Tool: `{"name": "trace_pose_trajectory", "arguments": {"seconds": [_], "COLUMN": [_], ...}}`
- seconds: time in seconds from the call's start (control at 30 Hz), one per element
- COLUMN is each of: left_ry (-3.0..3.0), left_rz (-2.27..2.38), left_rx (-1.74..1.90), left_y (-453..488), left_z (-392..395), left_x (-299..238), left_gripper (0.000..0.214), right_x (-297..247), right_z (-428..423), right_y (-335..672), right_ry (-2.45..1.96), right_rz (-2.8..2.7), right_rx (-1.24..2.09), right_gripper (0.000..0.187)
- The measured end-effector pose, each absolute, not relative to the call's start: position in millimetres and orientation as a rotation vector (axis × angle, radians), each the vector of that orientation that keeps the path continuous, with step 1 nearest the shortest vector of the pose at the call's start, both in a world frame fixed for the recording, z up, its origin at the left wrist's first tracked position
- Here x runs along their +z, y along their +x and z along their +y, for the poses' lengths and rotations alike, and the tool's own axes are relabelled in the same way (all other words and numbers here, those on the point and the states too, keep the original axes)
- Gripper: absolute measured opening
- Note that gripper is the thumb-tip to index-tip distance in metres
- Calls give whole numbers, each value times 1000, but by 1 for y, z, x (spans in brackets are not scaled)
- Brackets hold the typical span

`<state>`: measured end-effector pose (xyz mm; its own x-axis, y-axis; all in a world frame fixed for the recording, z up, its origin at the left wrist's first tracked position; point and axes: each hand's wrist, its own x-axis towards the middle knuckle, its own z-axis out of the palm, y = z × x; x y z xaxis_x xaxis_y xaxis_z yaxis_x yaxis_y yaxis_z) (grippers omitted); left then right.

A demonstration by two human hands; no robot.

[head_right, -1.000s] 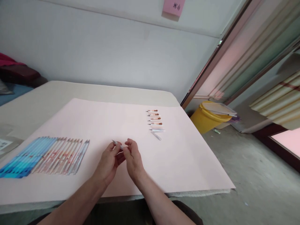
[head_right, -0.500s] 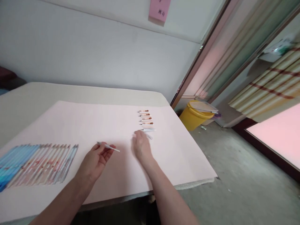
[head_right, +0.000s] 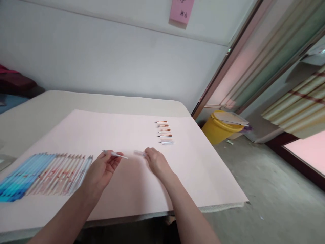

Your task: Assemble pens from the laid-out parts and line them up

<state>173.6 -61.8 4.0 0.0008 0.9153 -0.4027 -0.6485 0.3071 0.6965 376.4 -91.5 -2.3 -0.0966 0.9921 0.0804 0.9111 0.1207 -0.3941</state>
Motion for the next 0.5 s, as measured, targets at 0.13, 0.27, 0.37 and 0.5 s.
{"name": "trace_pose_trajectory", "arguments": {"seconds": [0.13, 0.27, 0.37, 0.5], "left_ry": [377, 419, 452, 473], "left_rz": [946, 964, 1010, 1037], "left_rx": [1286, 1274, 1260, 1214], "left_y": [170, 170, 171, 175], "left_z": [-60, -62, -64, -69], "left_x": [2, 3, 4, 4], "left_gripper": [6, 6, 8, 13], "right_x": [2, 0, 2, 4], "right_z": [-108, -113, -114, -117], "right_y": [359, 353, 346, 334], "right_ry": [-1595, -1593, -1620, -1667], "right_rz": [-2068, -2032, -2016, -2020], "right_rx": [443, 449, 424, 389], "right_gripper": [13, 13, 13, 12]}}
